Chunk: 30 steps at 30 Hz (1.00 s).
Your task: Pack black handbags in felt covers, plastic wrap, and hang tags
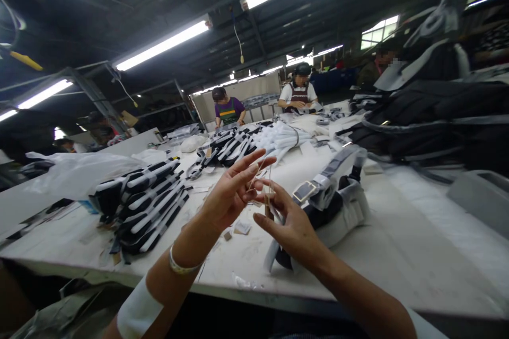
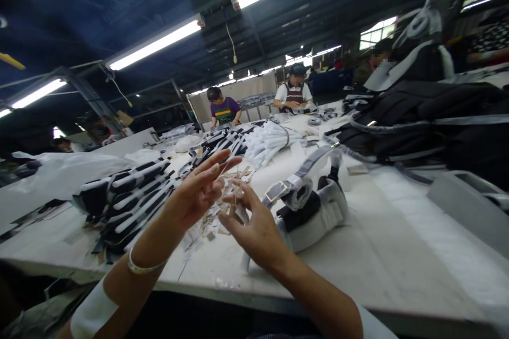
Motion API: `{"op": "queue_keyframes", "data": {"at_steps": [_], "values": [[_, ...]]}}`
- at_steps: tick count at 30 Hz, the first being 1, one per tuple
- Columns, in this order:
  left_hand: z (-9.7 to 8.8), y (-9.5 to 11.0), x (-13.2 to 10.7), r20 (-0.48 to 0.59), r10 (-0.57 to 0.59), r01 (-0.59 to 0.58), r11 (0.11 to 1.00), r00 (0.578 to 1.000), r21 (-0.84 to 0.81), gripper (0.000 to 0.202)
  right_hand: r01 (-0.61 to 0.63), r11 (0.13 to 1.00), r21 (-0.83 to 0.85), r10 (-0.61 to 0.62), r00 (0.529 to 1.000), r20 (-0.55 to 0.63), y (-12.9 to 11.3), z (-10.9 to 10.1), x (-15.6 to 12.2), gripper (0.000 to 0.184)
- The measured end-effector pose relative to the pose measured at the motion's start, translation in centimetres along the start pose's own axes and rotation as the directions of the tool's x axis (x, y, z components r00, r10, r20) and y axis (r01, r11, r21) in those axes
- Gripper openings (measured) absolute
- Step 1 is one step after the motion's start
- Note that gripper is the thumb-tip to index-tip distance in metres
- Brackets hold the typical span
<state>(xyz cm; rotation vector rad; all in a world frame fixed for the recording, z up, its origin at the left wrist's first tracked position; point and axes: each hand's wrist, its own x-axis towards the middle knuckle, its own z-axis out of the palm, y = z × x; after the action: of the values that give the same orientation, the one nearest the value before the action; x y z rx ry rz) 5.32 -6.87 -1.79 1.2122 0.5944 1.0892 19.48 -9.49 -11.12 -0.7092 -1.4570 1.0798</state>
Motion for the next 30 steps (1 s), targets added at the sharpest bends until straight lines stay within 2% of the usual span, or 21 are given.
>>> {"op": "queue_keyframes", "data": {"at_steps": [9,15,19,23,25,30], "values": [[2.0,-0.9,-0.1,0.007,0.005,-0.004,0.999,1.0,-0.035,0.034,-0.015,0.988,0.153,0.005,0.998,0.07,0.3,-3.2,-4.2,0.062],[3.2,-1.1,-0.7,0.039,0.01,-0.009,1.0,0.999,-0.025,0.031,-0.039,0.996,0.085,0.028,0.992,0.126,1.2,-5.3,-5.7,0.056],[3.6,-1.3,-1.0,0.064,-0.008,0.01,1.0,0.998,-0.019,0.032,0.035,0.994,-0.105,-0.029,0.998,0.063,1.2,-6.1,-6.3,0.051],[3.4,-1.8,-1.1,0.038,-0.007,0.009,0.999,0.999,-0.043,0.03,0.14,0.954,-0.264,-0.145,0.989,0.0,0.8,-6.5,-6.7,0.053],[3.2,-2.0,-1.0,0.023,0.004,-0.002,0.998,1.0,-0.068,0.028,0.153,0.943,-0.295,-0.163,0.987,-0.01,0.6,-6.8,-7.0,0.052],[2.6,-2.4,-1.2,0.045,0.027,-0.023,0.996,0.999,-0.089,0.028,0.108,0.956,-0.274,-0.106,0.994,0.019,0.6,-7.5,-7.9,0.047]]}}
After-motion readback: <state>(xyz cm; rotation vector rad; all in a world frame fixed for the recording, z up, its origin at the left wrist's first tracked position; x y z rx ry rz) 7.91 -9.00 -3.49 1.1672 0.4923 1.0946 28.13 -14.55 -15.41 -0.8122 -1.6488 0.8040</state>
